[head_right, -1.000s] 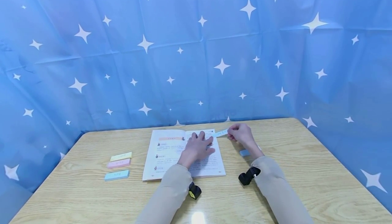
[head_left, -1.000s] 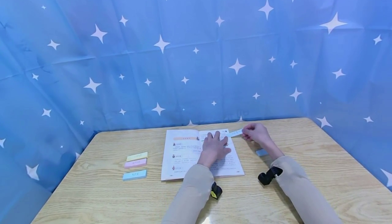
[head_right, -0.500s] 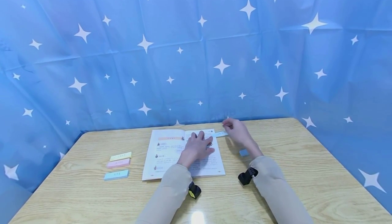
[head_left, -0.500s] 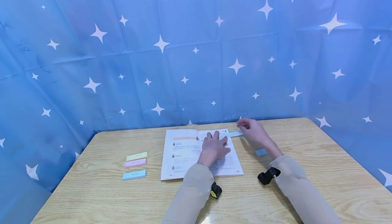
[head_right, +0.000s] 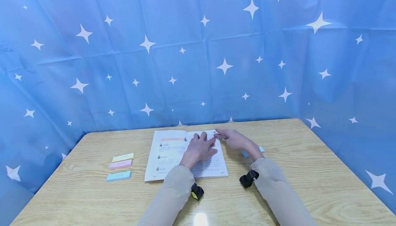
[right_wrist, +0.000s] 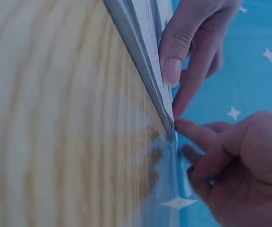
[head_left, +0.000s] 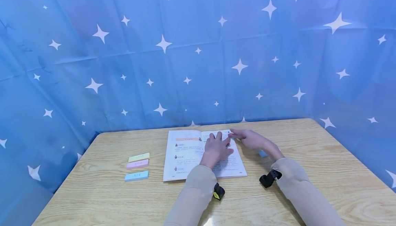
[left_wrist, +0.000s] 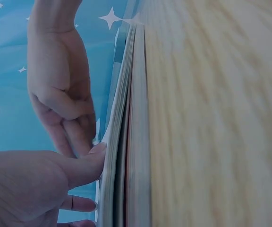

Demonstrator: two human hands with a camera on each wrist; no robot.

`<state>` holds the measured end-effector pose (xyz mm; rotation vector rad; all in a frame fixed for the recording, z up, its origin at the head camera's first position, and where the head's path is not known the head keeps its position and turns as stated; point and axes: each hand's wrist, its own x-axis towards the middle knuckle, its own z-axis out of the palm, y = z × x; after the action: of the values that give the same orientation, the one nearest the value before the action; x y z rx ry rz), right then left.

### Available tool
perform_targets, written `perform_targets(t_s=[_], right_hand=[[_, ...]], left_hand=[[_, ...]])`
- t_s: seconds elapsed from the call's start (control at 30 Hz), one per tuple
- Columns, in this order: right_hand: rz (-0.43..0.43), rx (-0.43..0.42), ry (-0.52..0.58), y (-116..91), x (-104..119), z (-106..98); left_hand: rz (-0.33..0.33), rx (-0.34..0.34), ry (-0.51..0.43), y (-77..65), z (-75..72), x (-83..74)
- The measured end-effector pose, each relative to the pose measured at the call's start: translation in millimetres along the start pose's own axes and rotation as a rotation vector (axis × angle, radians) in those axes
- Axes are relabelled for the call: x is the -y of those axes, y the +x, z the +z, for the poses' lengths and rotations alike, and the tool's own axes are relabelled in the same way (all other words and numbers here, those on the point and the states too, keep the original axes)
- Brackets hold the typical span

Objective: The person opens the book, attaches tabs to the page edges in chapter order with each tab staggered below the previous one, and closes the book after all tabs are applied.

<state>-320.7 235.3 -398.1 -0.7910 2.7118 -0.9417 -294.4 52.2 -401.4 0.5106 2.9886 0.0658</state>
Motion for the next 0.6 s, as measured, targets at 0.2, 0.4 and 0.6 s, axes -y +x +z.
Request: perform_targets(t_s=[0.2, 0.4, 0.6], right_hand=[[0.083, 0.055, -0.092, -3.8, 2.9, -3.9], [0.113, 0.067, -0.134, -5.1, 6.1, -5.0], [0.097, 0.071, -0.152, -4.1, 10.1, -4.0]], left_hand=[[-0.003, 0.005, -0.005, -0.6, -1.3, -0.5], [-0.009, 0.01, -0.026, -1.3, -1.3, -0.9], [-0.01, 0.011, -0.008, 0.8, 0.1, -0.9]])
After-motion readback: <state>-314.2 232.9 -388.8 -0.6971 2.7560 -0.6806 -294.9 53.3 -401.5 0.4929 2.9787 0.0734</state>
